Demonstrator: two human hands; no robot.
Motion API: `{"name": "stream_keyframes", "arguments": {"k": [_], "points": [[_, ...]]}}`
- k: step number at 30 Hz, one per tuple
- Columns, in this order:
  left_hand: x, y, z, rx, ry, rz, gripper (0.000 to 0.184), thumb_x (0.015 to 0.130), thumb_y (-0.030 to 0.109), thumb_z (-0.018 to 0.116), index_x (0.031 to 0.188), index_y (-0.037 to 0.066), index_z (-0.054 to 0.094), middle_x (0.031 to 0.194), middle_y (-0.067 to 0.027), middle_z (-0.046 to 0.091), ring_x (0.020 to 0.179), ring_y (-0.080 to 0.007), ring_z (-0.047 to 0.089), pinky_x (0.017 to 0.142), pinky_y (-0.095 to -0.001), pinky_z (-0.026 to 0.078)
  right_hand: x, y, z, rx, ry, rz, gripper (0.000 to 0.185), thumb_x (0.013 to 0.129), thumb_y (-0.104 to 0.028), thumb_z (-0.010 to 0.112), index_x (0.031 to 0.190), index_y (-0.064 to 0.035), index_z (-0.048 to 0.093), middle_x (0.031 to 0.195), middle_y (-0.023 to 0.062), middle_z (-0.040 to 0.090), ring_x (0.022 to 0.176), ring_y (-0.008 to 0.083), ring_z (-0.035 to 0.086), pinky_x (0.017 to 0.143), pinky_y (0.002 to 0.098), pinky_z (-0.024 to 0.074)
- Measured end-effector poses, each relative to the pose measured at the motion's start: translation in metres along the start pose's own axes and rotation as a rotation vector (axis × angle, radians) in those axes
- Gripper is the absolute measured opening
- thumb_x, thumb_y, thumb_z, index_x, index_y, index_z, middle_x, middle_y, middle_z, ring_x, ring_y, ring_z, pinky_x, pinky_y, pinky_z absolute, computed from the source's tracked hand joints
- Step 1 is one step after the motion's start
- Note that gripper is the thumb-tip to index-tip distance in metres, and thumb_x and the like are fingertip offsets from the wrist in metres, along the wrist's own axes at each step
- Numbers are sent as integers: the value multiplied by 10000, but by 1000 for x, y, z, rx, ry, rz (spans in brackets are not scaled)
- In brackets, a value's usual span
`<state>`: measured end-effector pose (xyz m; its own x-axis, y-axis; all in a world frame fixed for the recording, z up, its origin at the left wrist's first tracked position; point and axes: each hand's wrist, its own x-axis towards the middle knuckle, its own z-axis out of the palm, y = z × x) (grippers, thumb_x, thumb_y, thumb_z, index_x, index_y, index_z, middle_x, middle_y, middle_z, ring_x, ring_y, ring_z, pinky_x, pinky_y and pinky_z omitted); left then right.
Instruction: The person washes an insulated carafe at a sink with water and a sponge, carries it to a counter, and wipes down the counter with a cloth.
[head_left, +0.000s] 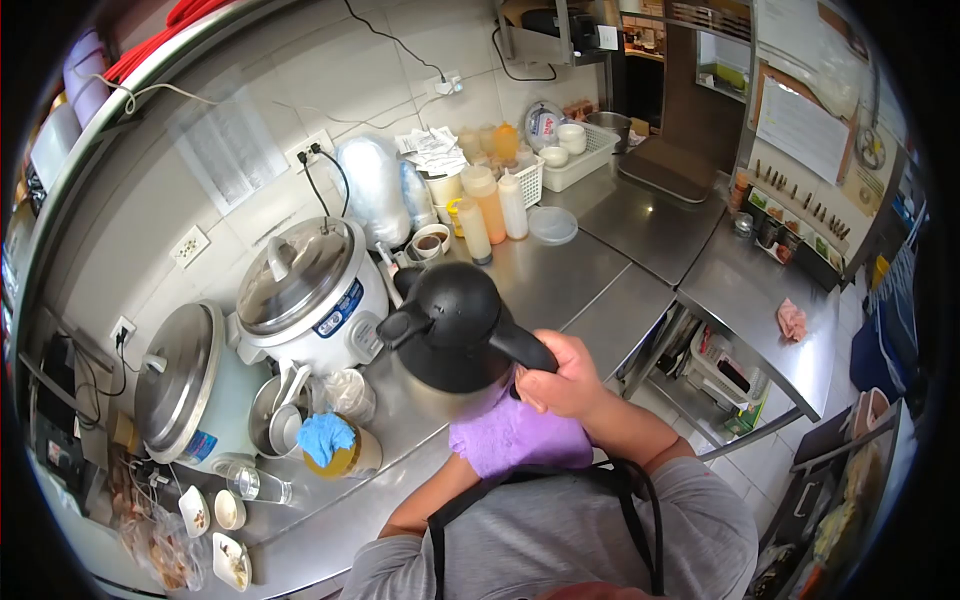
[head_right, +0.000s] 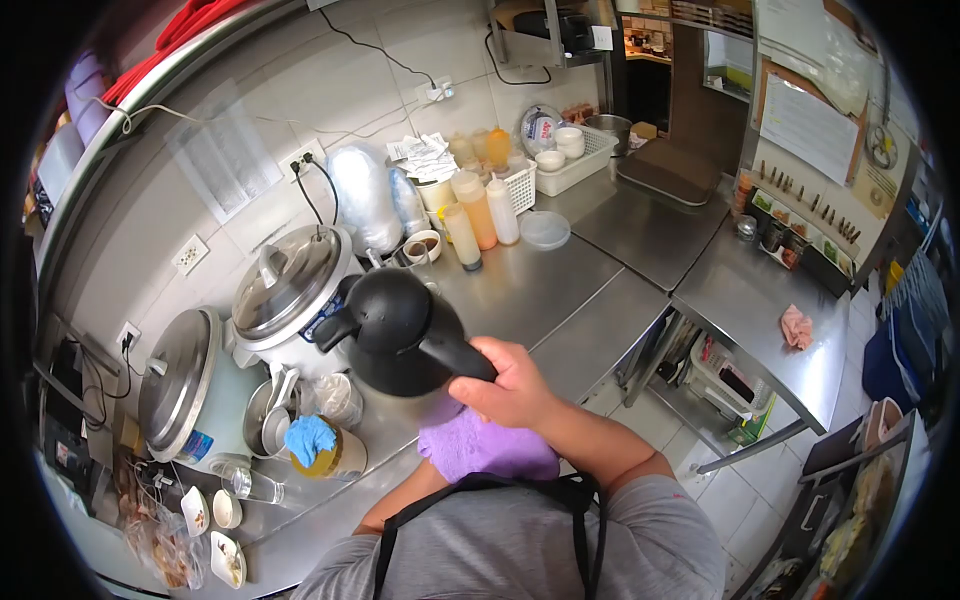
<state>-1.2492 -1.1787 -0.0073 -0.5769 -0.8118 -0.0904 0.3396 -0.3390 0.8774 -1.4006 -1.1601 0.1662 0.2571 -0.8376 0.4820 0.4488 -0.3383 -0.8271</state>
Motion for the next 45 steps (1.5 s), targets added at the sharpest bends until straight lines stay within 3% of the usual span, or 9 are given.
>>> {"name": "stream_keyframes", "arguments": {"k": [9, 12, 16, 23, 27, 35, 38, 41, 45], "points": [[-29, 55, -5, -527, 209, 93, 603, 821, 512, 364, 1175, 31, 450, 1147, -140, 505, 1076, -290, 457, 944, -406, 331, 3, 32, -10, -345, 221, 108, 125, 766, -119, 587, 833, -35, 523, 574, -36, 466, 466, 14, 412, 418, 189, 351], [-23, 40, -33, -1083, -59, 105, 690, 816, 573, 295, 1233, 32, 386, 1225, -151, 441, 1136, -314, 403, 985, -429, 274, 1, 25, -6, -274, 211, 240, 130, 767, -130, 585, 823, -37, 513, 561, -30, 468, 435, 25, 416, 401, 194, 353], [-9, 43, -58, -719, 130, 306, 726, 831, 577, 224, 1290, 18, 280, 1316, -153, 329, 1204, -320, 313, 1012, -424, 223, -7, 13, -10, -156, 110, 310, 136, 780, -132, 573, 820, -26, 497, 549, -17, 475, 400, 41, 424, 377, 195, 353], [-7, 39, -50, -1157, -309, 345, 713, 837, 595, 173, 1298, 62, 279, 1328, -133, 313, 1213, -312, 296, 1028, -410, 195, -13, 13, -9, -11, -15, 144, 184, 790, -156, 572, 844, -3, 488, 545, 5, 482, 399, 47, 431, 372, 194, 353], [-2, 31, -47, -682, 245, 194, 638, 860, 542, 201, 1273, 68, 315, 1306, -123, 340, 1184, -295, 330, 1014, -399, 224, -9, 21, -15, -13, 54, 94, 194, 789, -165, 574, 848, -2, 489, 533, 9, 477, 390, 53, 432, 369, 198, 356], [3, 15, -73, 129, 124, 126, 263, 841, 87, 446, 1067, -36, 499, 1007, -145, 553, 885, -232, 546, 820, -328, 443, -2, 23, -47, 77, 303, 227, 139, 793, -103, 541, 833, 14, 477, 481, 5, 445, 354, 66, 410, 366, 211, 359], [3, 23, -80, -342, 138, -115, 243, 835, 84, 455, 1040, -30, 518, 1009, -147, 553, 884, -225, 547, 818, -337, 443, -8, 14, -59, -98, 366, 255, 113, 781, -79, 531, 833, 7, 480, 479, -11, 425, 349, 57, 393, 357, 209, 343], [34, 38, -126, -123, 103, -180, 215, 834, 130, 448, 961, -4, 557, 896, -137, 574, 791, -228, 565, 718, -328, 475, -16, 4, -70, -215, 421, 259, 132, 772, -88, 571, 837, 7, 507, 513, -16, 451, 375, 44, 406, 358, 204, 344], [59, 186, -65, -69, 309, 93, 346, 811, 268, 465, 1052, 22, 497, 908, -144, 571, 809, -269, 570, 716, -415, 479, -29, 0, -87, -219, 502, 225, 117, 773, -92, 571, 814, 2, 515, 519, -10, 465, 372, 42, 407, 353, 201, 342]]}}
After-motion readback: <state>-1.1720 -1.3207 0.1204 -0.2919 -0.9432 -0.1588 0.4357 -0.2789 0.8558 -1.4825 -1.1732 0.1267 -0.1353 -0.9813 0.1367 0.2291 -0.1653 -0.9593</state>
